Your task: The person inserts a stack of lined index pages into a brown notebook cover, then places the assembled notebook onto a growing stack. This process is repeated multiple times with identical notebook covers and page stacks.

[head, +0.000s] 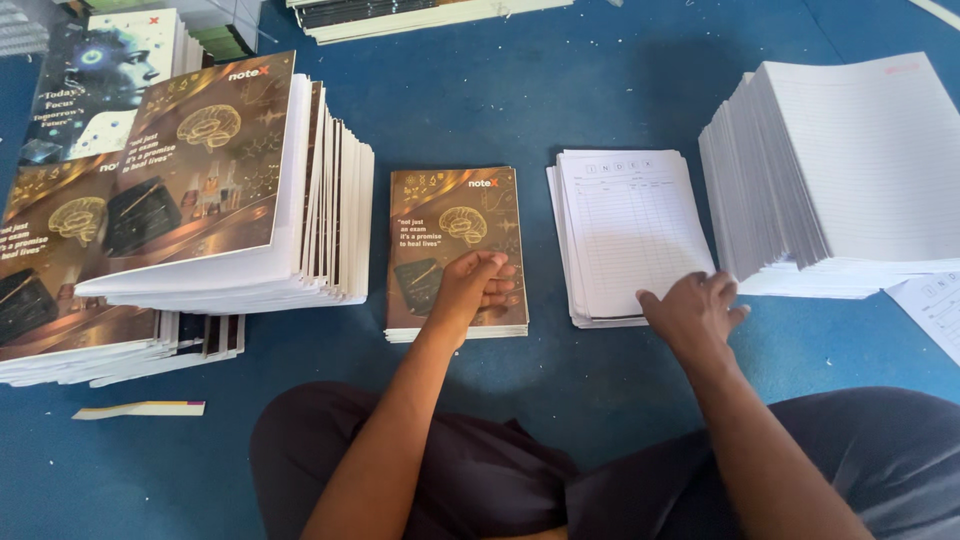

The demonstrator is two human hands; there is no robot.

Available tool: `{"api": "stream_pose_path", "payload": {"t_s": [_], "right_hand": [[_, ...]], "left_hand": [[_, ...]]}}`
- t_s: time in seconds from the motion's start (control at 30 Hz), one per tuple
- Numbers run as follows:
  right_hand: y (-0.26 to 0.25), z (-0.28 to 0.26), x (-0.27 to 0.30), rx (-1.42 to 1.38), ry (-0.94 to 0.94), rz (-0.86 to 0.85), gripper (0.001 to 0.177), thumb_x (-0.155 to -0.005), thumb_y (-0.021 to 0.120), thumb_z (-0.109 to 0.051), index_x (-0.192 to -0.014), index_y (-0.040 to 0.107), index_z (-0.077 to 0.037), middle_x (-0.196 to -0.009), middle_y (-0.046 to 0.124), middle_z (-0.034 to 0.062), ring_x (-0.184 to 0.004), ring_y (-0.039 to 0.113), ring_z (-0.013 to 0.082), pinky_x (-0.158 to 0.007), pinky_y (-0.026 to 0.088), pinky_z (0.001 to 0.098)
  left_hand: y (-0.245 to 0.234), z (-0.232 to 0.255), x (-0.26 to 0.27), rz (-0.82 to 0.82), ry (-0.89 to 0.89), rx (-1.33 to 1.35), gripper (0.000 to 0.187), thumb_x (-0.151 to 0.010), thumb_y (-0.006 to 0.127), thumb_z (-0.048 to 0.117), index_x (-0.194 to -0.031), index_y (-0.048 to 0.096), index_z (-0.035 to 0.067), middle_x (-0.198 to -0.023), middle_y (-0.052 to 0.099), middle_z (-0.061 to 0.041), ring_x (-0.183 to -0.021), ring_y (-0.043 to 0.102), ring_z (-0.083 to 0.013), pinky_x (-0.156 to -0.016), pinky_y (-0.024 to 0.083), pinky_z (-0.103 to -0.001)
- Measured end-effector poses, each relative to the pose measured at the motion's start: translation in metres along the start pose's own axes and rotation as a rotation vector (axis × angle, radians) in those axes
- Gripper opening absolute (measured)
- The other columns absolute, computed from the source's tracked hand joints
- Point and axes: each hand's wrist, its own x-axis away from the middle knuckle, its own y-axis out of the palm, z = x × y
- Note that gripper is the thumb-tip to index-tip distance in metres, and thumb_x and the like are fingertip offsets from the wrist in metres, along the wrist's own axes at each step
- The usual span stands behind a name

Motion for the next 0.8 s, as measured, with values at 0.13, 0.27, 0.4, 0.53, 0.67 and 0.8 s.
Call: {"api": "stream_pose_path", "payload": {"t_s": [0.13, 0.27, 0.4, 0.53, 0.67, 0.8], "right_hand": [[0.017, 0.006, -0.008, 0.026, 0.118, -0.025, 0.118, -0.081, 0.074, -0.062, -0.146, 0.027, 0.025, -0.156, 0.014, 0.0435, -0.147, 0.007, 0.0561, -0.116, 0.008, 0.0680], [0.025, 0.009, -0.011, 0.053, 0.117, -0.115, 0.102, -0.087, 0.066, -0.065, -0.140, 0.045, 0.019, -0.159, 0.013, 0.0425, -0.151, 0.004, 0.0554, -0.119, 0.006, 0.0662], [0.022, 0.003, -0.007, 0.099, 0.075, -0.112, 0.079, -0.090, 0.063, -0.063, -0.129, 0.067, 0.006, -0.163, 0.021, 0.0365, -0.154, 0.010, 0.0524, -0.122, 0.008, 0.0644], [0.008, -0.005, 0.005, 0.086, 0.036, -0.082, 0.064, -0.090, 0.070, -0.054, -0.120, 0.073, 0.002, -0.159, 0.031, 0.0339, -0.154, 0.017, 0.0497, -0.122, 0.011, 0.0662], [-0.003, -0.017, 0.018, 0.074, -0.029, -0.003, 0.052, -0.086, 0.077, -0.038, -0.121, 0.070, 0.000, -0.150, 0.045, 0.0272, -0.149, 0.030, 0.0448, -0.122, 0.015, 0.0686], [-0.006, -0.029, 0.018, 0.059, -0.143, 0.071, 0.055, -0.082, 0.077, -0.023, -0.131, 0.061, -0.003, -0.146, 0.049, 0.0233, -0.141, 0.041, 0.0386, -0.122, 0.018, 0.0661]], "left_hand": [[0.000, -0.003, 0.001, 0.003, -0.007, -0.006, 0.031, -0.096, 0.063, 0.028, -0.113, 0.066, 0.002, -0.103, 0.071, -0.012, -0.089, 0.071, -0.0193, -0.077, 0.064, -0.034], [0.001, -0.008, 0.000, -0.016, -0.002, -0.067, 0.033, -0.098, 0.062, 0.030, -0.116, 0.068, 0.003, -0.106, 0.073, -0.011, -0.088, 0.071, -0.0189, -0.078, 0.060, -0.032], [0.005, -0.009, 0.003, -0.061, -0.035, -0.081, 0.037, -0.098, 0.060, 0.031, -0.123, 0.067, 0.004, -0.111, 0.073, -0.011, -0.093, 0.071, -0.0194, -0.079, 0.059, -0.033], [0.011, -0.004, 0.010, -0.100, -0.068, -0.139, 0.042, -0.097, 0.058, 0.032, -0.130, 0.064, 0.005, -0.119, 0.073, -0.012, -0.100, 0.073, -0.0213, -0.084, 0.060, -0.034], [0.014, -0.001, 0.012, -0.110, -0.071, -0.153, 0.043, -0.098, 0.057, 0.032, -0.131, 0.063, 0.005, -0.120, 0.072, -0.012, -0.101, 0.073, -0.0221, -0.085, 0.060, -0.036], [0.012, -0.004, 0.009, -0.096, -0.081, -0.118, 0.041, -0.099, 0.057, 0.032, -0.128, 0.064, 0.004, -0.119, 0.072, -0.013, -0.100, 0.073, -0.0226, -0.085, 0.060, -0.036]]}}
